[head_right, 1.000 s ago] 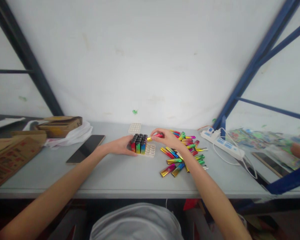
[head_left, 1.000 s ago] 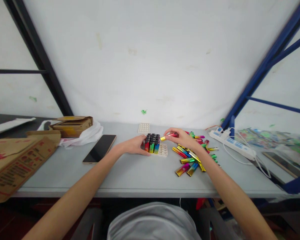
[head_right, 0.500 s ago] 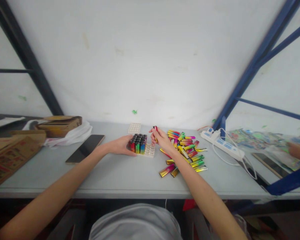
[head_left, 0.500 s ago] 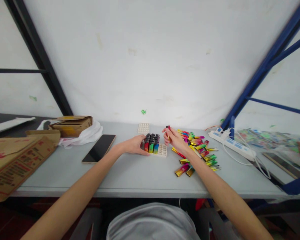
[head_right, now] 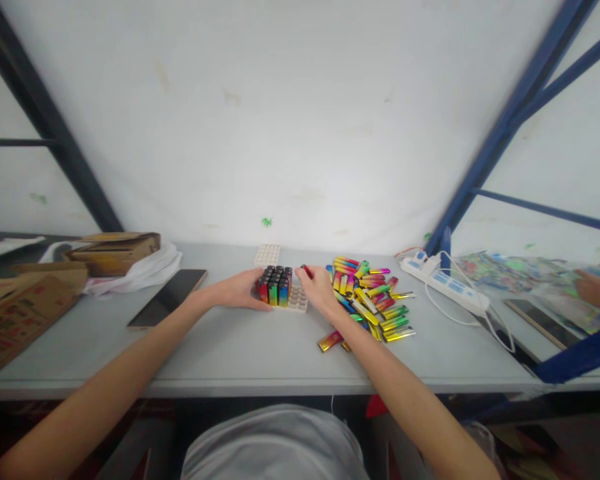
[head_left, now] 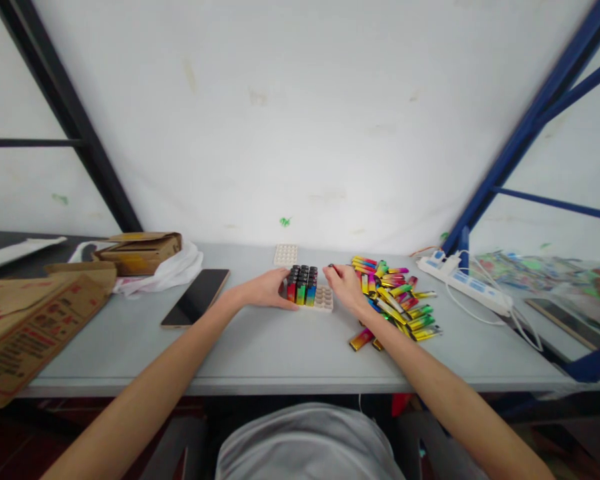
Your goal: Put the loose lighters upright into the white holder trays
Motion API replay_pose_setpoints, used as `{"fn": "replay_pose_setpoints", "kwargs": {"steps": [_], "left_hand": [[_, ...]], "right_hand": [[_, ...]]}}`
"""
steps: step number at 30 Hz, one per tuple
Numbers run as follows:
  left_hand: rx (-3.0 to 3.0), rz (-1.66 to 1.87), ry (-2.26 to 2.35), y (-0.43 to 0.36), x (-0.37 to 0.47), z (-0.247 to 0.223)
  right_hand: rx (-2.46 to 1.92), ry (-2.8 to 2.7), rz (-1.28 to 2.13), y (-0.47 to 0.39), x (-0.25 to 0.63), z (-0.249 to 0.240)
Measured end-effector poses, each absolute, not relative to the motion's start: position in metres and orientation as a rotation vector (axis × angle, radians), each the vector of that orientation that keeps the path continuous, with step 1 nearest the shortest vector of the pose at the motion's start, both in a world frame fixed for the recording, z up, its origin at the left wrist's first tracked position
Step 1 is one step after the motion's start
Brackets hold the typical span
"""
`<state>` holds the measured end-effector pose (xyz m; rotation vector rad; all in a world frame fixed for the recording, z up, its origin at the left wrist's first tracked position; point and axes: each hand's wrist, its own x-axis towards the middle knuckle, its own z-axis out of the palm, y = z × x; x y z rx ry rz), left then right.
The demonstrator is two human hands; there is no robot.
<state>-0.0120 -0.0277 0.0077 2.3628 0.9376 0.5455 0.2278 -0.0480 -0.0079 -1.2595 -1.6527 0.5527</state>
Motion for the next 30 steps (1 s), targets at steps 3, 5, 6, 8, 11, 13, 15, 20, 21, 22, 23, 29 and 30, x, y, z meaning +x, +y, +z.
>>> {"fn": "replay_pose_setpoints", "kwargs": {"steps": [3,5,6,8,11,13,15,20,21,22,23,29,30], "left_hand": [[2.367,0.505,0.958,-0.028,-0.013,0.008],[2.373,0.482,0.996,-0.028,-0.013,0.008],[2.376,0.475,1.013,-0.028,-0.013,0.008],[2.381,0.47,1.023,-0.028,-0.014,0.008],[2.389,0.469,0.996,-0.027,-0.014,0.008],[2.399,0.459,0.996,-0.026,-0.015,0.007],[2.408,0.453,1.0,-0.026,-0.015,0.007],[2.418,0.453,1.027,-0.024,-0.015,0.005],[2.418,0.458,1.019,-0.023,-0.015,0.004],[2.418,0.466,1.004,-0.023,-0.015,0.004],[2.416,0.477,0.988,-0.022,-0.015,0.003],[2.389,0.52,0.972,-0.022,-0.016,0.003],[2.379,0.53,0.97,-0.022,-0.016,0.003]], "right_hand": [[-1.246,-1.661,0.522,-0.048,0.229,-0.007],[-1.23,-1.666,0.511,-0.049,0.23,-0.005],[-1.219,-1.668,0.506,-0.05,0.231,-0.005],[-1.196,-1.676,0.493,-0.051,0.231,-0.005],[-1.182,-1.706,0.462,-0.052,0.231,-0.006],[-1.201,-1.722,0.429,-0.05,0.23,-0.008],[-1.225,-1.73,0.404,-0.048,0.231,-0.011],[-1.226,-1.73,0.425,-0.046,0.235,-0.01],[-1.221,-1.74,0.433,-0.047,0.236,-0.009],[-1.218,-1.758,0.439,-0.047,0.236,-0.009],[-1.22,-1.783,0.448,-0.048,0.237,-0.008],[-1.18,-1.994,0.327,-0.046,0.239,-0.011],[-1.151,-2.018,0.247,-0.046,0.239,-0.011]]}}
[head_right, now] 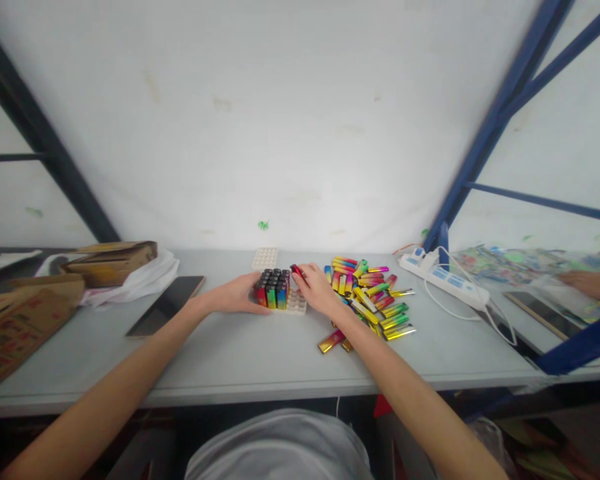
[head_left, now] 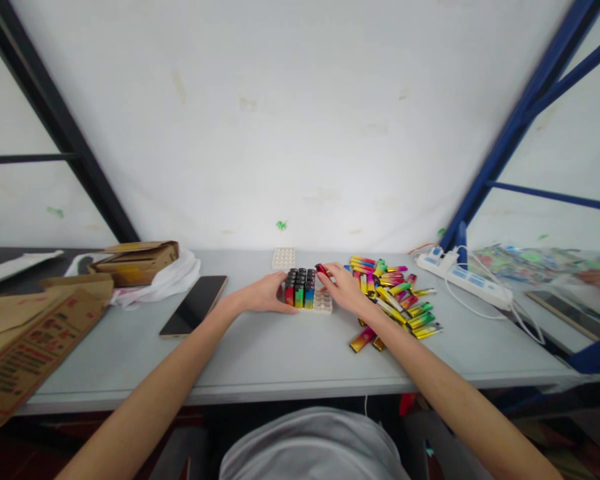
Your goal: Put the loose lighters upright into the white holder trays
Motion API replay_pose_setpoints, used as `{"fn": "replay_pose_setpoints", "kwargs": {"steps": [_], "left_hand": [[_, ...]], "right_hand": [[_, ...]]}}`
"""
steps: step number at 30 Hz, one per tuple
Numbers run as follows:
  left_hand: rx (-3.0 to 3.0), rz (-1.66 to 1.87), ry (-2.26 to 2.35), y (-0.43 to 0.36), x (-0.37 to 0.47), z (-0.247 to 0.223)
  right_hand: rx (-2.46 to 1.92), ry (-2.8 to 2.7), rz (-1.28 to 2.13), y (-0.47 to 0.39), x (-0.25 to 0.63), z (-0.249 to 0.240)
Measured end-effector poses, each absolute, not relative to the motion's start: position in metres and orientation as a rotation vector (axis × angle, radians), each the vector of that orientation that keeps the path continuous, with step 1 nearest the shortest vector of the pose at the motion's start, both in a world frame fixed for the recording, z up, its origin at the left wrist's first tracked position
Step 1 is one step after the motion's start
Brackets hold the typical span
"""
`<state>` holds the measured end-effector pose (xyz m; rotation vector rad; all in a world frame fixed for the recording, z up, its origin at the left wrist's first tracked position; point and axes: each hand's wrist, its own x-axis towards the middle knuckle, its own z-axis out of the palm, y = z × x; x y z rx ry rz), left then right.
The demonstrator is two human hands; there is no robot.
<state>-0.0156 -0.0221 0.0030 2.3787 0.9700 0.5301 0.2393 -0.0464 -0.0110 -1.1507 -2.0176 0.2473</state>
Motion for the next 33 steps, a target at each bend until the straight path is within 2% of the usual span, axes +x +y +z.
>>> {"fn": "replay_pose_setpoints", "kwargs": {"steps": [3,13,18,23,28,33], "left_hand": [[2.352,0.539,0.967,-0.023,-0.016,0.004],[2.395,0.454,1.009,-0.025,-0.014,0.007],[2.399,0.473,1.032,-0.024,-0.015,0.005],[2.374,0.524,1.0,-0.023,-0.015,0.003],[2.395,0.469,1.025,-0.024,-0.015,0.004],[2.41,0.45,1.042,-0.024,-0.015,0.005]], "right_hand": [[-1.143,-2.068,0.121,-0.048,0.241,-0.008],[-1.295,-2.151,0.112,-0.046,0.244,-0.004],[-1.227,-2.299,-0.012,-0.04,0.249,-0.006],[-1.278,-2.368,0.105,-0.038,0.253,-0.011],[-1.199,-2.438,0.032,-0.039,0.265,-0.004],[-1.474,-2.402,-0.148,-0.038,0.283,-0.004]]}}
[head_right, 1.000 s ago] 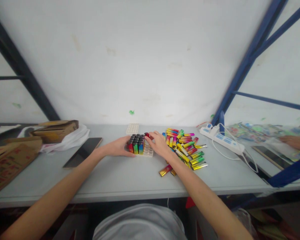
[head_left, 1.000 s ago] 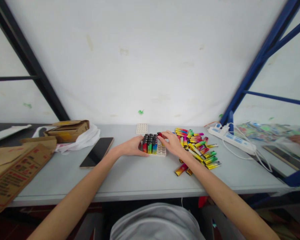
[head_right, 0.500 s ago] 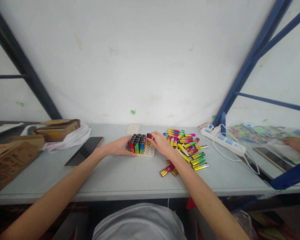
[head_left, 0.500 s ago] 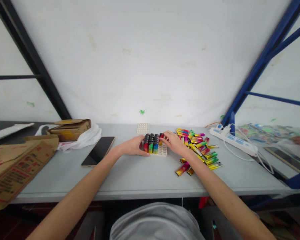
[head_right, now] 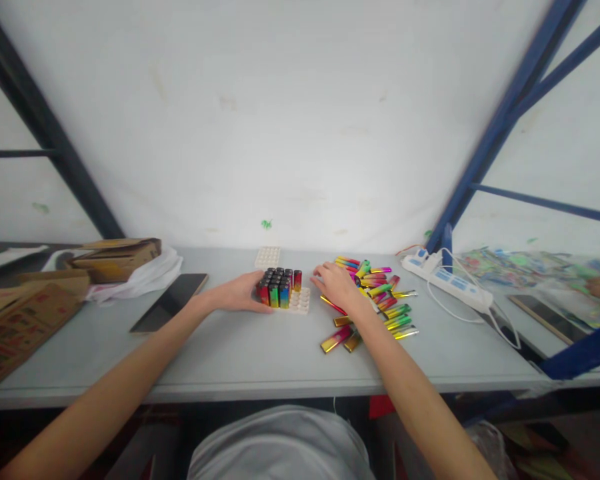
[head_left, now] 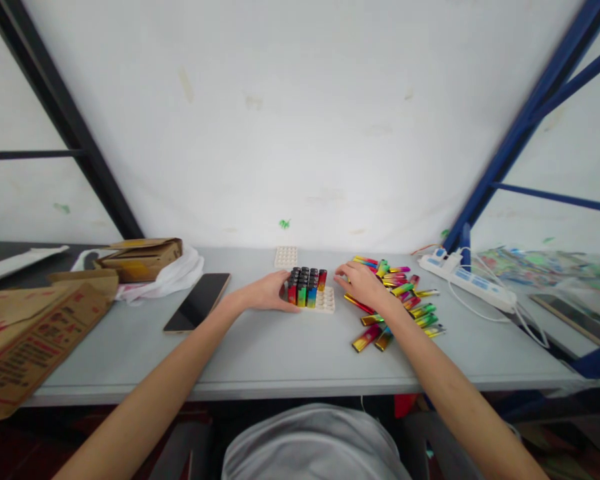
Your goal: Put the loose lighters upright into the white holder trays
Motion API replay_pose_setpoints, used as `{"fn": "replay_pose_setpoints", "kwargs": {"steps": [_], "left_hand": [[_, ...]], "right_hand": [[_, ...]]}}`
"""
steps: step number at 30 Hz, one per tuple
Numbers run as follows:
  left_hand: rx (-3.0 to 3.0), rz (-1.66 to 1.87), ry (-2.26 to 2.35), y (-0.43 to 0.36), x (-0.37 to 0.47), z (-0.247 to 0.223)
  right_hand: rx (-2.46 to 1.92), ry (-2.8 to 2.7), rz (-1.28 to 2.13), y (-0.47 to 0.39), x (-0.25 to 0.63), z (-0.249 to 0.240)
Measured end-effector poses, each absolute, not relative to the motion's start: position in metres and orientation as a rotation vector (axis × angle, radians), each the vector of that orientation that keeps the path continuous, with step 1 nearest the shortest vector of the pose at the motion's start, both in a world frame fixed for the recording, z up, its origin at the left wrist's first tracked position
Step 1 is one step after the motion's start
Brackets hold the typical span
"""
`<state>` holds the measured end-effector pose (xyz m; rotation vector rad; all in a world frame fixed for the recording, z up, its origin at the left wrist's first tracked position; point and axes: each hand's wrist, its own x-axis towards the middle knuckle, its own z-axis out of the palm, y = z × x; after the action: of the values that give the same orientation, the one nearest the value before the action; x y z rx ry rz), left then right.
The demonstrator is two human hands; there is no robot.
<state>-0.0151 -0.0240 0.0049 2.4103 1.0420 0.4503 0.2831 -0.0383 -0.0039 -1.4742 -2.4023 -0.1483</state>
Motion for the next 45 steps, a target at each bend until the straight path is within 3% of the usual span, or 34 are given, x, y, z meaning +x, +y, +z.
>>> {"fn": "replay_pose_setpoints", "kwargs": {"steps": [19,33,36,41,45], "left_hand": [[2.417,0.408,1.083,-0.024,-0.014,0.006],[2.388,0.45,1.035,-0.024,-0.014,0.006],[2.325,0.434,0.934,-0.018,-0.012,0.006],[2.279,0.351,0.773,-0.005,-0.008,0.013],[2.251,0.227,0.709,0.002,-0.003,0.021]], "right_hand": [[-1.994,-2.173,-0.284,-0.03,0.277,-0.011],[-1.536,-2.17,-0.024,-0.023,0.286,-0.011],[-1.471,-1.963,0.205,-0.021,0.287,-0.009],[-1.135,-1.494,1.0,-0.02,0.279,-0.012],[-0.933,-1.352,1.176,-0.024,0.272,-0.008]]}}
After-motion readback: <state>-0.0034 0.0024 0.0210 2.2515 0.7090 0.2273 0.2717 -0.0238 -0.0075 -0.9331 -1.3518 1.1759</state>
